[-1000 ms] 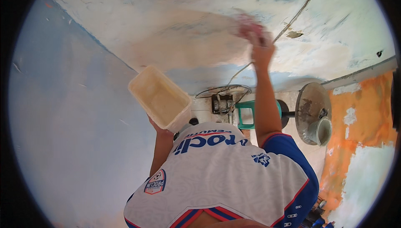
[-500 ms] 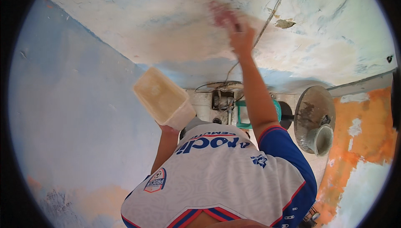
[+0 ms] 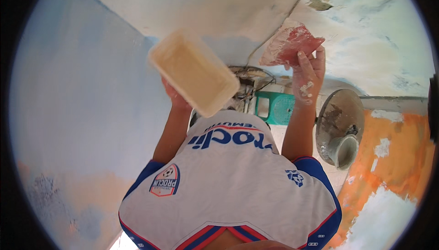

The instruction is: The person applies a white substance to the ceiling using a spreader, repeatedly dipping the spreader into a container to gather more material.

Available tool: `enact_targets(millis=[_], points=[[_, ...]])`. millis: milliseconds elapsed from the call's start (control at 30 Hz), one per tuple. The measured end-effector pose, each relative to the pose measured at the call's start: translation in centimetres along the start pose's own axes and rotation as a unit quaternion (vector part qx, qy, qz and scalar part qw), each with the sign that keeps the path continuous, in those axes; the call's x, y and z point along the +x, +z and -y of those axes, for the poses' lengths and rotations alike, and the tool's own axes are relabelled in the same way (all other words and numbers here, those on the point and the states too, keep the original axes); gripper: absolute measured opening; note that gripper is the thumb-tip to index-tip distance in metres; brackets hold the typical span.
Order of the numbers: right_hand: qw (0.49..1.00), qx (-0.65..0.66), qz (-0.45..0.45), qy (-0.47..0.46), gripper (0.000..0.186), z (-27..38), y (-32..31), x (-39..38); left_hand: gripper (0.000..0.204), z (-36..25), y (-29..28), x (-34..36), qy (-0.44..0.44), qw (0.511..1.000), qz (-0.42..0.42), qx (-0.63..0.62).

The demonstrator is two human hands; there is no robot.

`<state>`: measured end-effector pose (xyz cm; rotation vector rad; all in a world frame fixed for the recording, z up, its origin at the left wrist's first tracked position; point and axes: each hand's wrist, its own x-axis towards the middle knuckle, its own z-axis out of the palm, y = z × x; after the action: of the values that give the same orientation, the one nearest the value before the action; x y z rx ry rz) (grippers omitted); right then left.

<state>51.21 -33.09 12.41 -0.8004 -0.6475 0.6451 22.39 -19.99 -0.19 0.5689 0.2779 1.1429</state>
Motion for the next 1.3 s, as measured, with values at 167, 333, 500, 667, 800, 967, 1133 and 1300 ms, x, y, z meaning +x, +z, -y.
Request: enact_targets(millis=[167, 333, 500, 667, 800, 967, 1133, 1300], points=[[0.984, -0.148, 0.057, 0.082, 0.038, 2.9, 3.2, -1.9, 0.077, -0.3, 3.4, 1.8, 0.039, 0.992, 0.075, 0.094], [0.941, -0.295, 0.131, 0.097, 0.041, 3.5, 4.7, -2.8, 0.083, 0.9, 2.3, 1.9, -0.005, 0.998, 0.054, 0.033], [0.939, -0.344, -0.001, 0.01, 0.034, 5.3, 2.8, -2.8, 0.083, 1.5, 0.3, 2.2, -0.028, 0.998, 0.059, 0.015], [0.934, -0.288, 0.054, -0.203, 0.022, 5.4, -0.3, -3.1, 0.084, 1.2, 2.9, 0.8, -0.01, 1.0, 0.026, 0.014], [0.828, -0.386, 0.241, -0.327, 0.022, 5.8, 2.1, -2.3, 0.085, 1.1, 4.1, 0.2, 0.003, 0.999, 0.042, 0.026], [0.904, -0.296, 0.221, -0.215, 0.033, 5.6, 4.3, -3.4, 0.087, 0.7, 5.5, 0.3, -0.042, 0.998, 0.039, 0.026], [0.832, -0.389, 0.352, -0.182, 0.033, 5.1, 6.7, -4.3, 0.079, 2.9, 0.1, 1.0, -0.052, 0.994, 0.059, -0.08], [0.789, -0.394, 0.434, -0.185, 0.056, 3.7, 7.1, -5.5, 0.08, 2.4, -0.3, 1.0, -0.021, 0.995, 0.07, -0.072]])
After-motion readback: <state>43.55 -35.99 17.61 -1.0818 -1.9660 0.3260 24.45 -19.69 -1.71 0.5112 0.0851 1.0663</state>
